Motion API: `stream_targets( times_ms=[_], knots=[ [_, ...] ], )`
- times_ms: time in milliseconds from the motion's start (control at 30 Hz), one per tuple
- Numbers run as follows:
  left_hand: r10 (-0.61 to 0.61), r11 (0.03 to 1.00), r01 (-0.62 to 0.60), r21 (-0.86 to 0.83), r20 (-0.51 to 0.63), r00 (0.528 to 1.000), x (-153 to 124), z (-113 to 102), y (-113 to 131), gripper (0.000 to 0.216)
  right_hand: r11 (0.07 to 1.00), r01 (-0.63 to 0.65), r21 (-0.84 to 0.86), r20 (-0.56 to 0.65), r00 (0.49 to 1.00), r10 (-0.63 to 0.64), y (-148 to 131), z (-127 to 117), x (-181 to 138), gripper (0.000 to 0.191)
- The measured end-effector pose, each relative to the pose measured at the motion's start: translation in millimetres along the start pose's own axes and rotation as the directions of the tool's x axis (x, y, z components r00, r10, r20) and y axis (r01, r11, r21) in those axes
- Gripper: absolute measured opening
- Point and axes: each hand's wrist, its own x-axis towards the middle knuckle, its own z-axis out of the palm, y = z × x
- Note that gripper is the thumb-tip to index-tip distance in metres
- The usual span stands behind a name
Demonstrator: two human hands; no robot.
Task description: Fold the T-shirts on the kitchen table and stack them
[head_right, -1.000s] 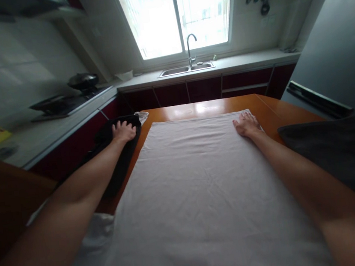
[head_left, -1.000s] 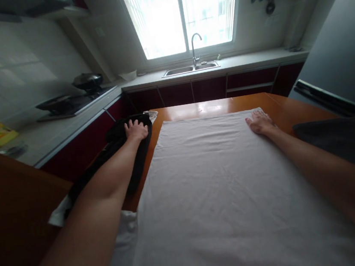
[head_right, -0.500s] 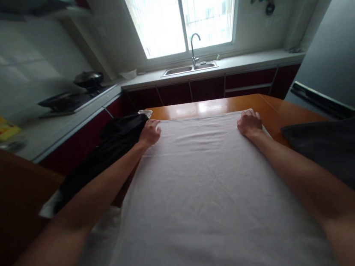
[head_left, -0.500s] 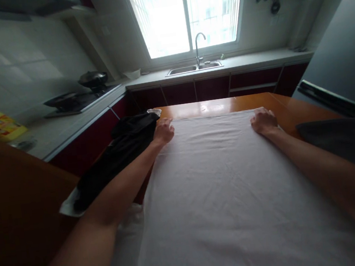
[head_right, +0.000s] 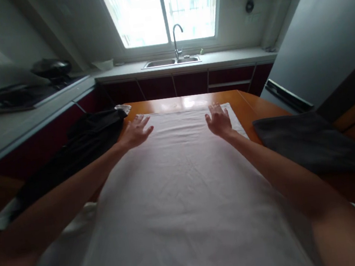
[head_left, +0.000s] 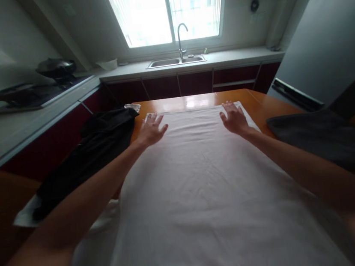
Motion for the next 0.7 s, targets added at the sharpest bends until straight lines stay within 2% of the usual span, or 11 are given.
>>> stream_targets(
  times_ms=[67,167,233,333,400,500,600,633,700],
  knots=[
    [0.156,0.987,-0.155,-0.031,0.039,0.987,-55.1,-16.7,29.3,0.064,0.98,0.189,0.062,0.057,0.98,-0.192,-30.5,-24.4,-51.3,0.056],
    [0.313,0.948,-0.299,-0.113,0.141,0.939,-156.1,-37.1,70.6,0.063,0.917,0.362,0.169,0.215,0.894,-0.393,-64.0,-62.7,-143.1,0.055],
    [0.386,0.919,-0.358,-0.165,0.191,0.903,-219.4,-45.8,90.5,0.06,0.884,0.409,0.225,0.274,0.844,-0.46,-75.0,-84.0,-200.8,0.056],
    [0.467,0.88,-0.421,-0.222,0.236,0.852,-287.2,-49.8,105.1,0.059,0.878,0.404,0.257,0.303,0.829,-0.47,-78.3,-104.2,-270.0,0.057],
    [0.522,0.849,-0.471,-0.238,0.243,0.818,-311.9,-47.6,106.6,0.06,0.865,0.424,0.268,0.32,0.808,-0.495,-75.8,-110.7,-304.0,0.059],
    [0.569,0.818,-0.52,-0.244,0.217,0.793,-327.8,-44.4,106.3,0.062,0.829,0.484,0.282,0.337,0.759,-0.558,-70.7,-116.2,-337.6,0.061],
    [0.573,0.811,-0.529,-0.249,0.158,0.804,-336.2,-47.8,113.1,0.062,0.841,0.477,0.255,0.3,0.788,-0.538,-67.7,-122.5,-354.7,0.06],
    [0.586,0.801,-0.54,-0.258,0.153,0.796,-339.6,-49.9,117.2,0.062,0.845,0.472,0.251,0.291,0.796,-0.531,-67.5,-124.9,-358.5,0.061],
    [0.626,0.771,-0.572,-0.279,0.168,0.762,-347.3,-54.0,125.9,0.063,0.833,0.482,0.271,0.311,0.775,-0.549,-67.8,-129.3,-365.2,0.061]
  ],
)
